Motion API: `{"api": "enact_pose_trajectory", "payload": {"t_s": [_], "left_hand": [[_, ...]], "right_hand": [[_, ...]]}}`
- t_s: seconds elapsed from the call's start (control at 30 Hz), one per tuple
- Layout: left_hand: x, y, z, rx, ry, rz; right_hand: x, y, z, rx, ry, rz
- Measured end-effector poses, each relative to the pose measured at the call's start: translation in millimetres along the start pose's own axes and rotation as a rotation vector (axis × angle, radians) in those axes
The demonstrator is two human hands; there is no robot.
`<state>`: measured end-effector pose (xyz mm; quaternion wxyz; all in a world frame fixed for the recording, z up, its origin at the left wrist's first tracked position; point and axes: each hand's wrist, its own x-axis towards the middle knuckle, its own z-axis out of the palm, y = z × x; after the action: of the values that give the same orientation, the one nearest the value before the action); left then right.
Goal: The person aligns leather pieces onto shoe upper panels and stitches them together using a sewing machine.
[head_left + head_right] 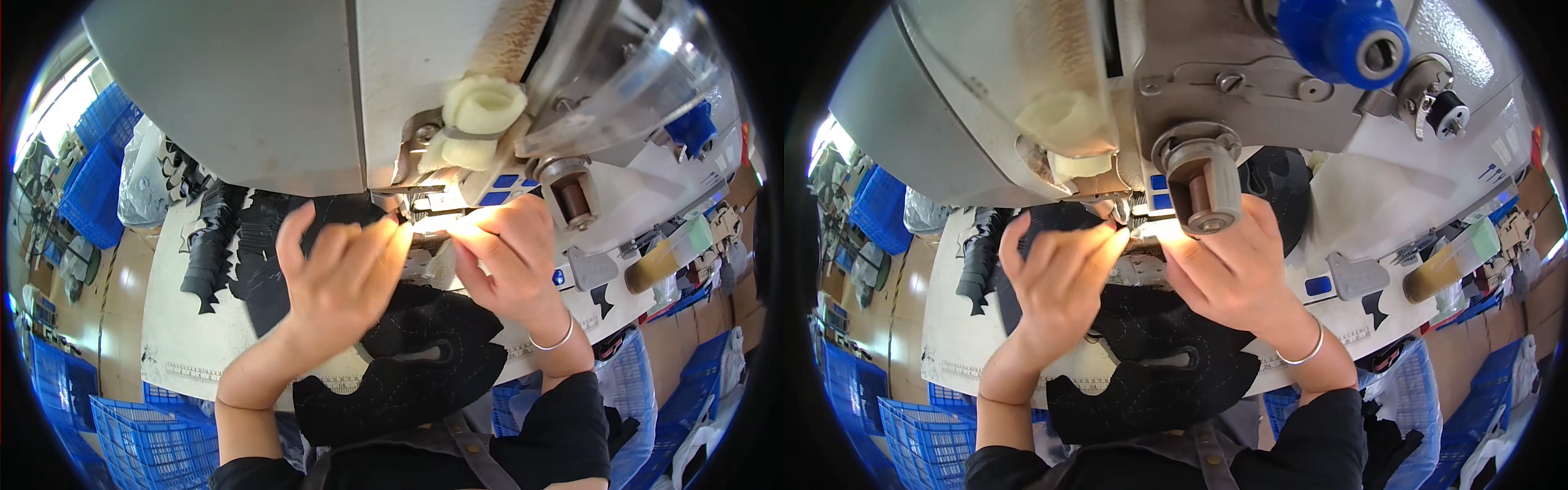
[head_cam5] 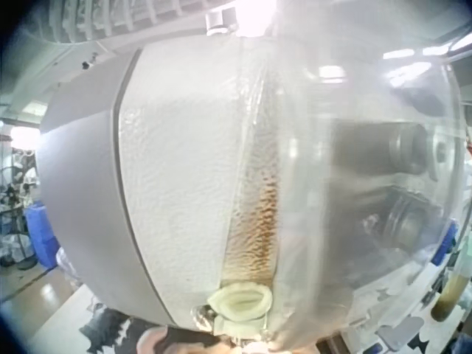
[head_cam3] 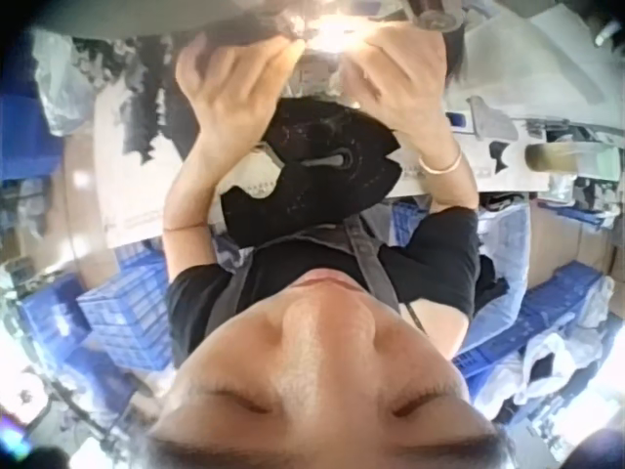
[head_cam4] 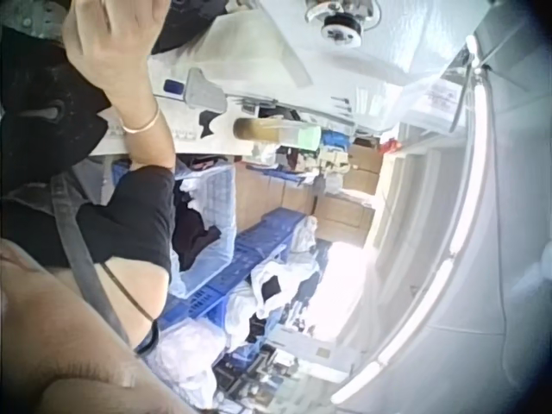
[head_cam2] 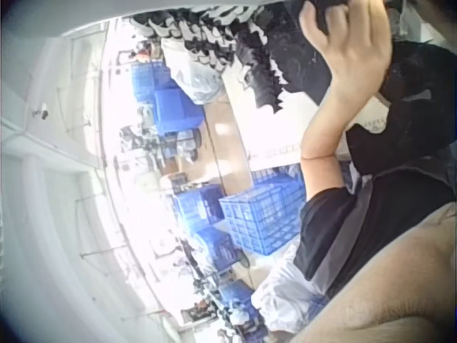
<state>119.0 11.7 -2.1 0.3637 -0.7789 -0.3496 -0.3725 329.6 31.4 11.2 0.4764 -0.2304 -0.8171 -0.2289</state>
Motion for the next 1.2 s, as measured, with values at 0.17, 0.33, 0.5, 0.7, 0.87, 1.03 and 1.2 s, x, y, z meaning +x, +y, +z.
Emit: {"api": "enact_pose_trajectory", "payload": {"t_s": [0.17, 0.33, 0.5, 0.7, 0.87, 1.03, 1.2], "left_hand": [[1.0, -22.6, 14.7, -0.308, 0.041, -0.165], [-1.9, -32.1, 25.1, -0.41, 0.094, -0.151], [-4.5, -46.0, 32.7, -0.307, 0.164, -0.286], [-11.5, -57.4, 27.0, -0.269, -0.055, -0.361], [-6.9, -49.2, 23.6, -0.352, -0.208, -0.373], [-38.3, -88.9, 4.6, -0.141, -0.484, -0.342], [-139.1, -186.0, -30.5, 0.392, -1.173, -0.643]], "right_hand": [[-6.1, 20.4, -4.8, -0.076, -0.002, 0.25], [3.4, 71.3, 12.4, 0.2, -0.505, 0.666], [-22.5, 102.9, 73.3, 0.094, 0.03, 0.443], [-48.7, 60.5, 35.8, -0.587, -0.164, 0.287], [-70.3, 51.2, 25.8, -0.684, -0.561, 0.458], [-61.1, 20.1, -1.0, -0.646, -0.491, 0.248], [-66.2, -38.9, -25.1, 0.202, -0.74, 0.411]]}}
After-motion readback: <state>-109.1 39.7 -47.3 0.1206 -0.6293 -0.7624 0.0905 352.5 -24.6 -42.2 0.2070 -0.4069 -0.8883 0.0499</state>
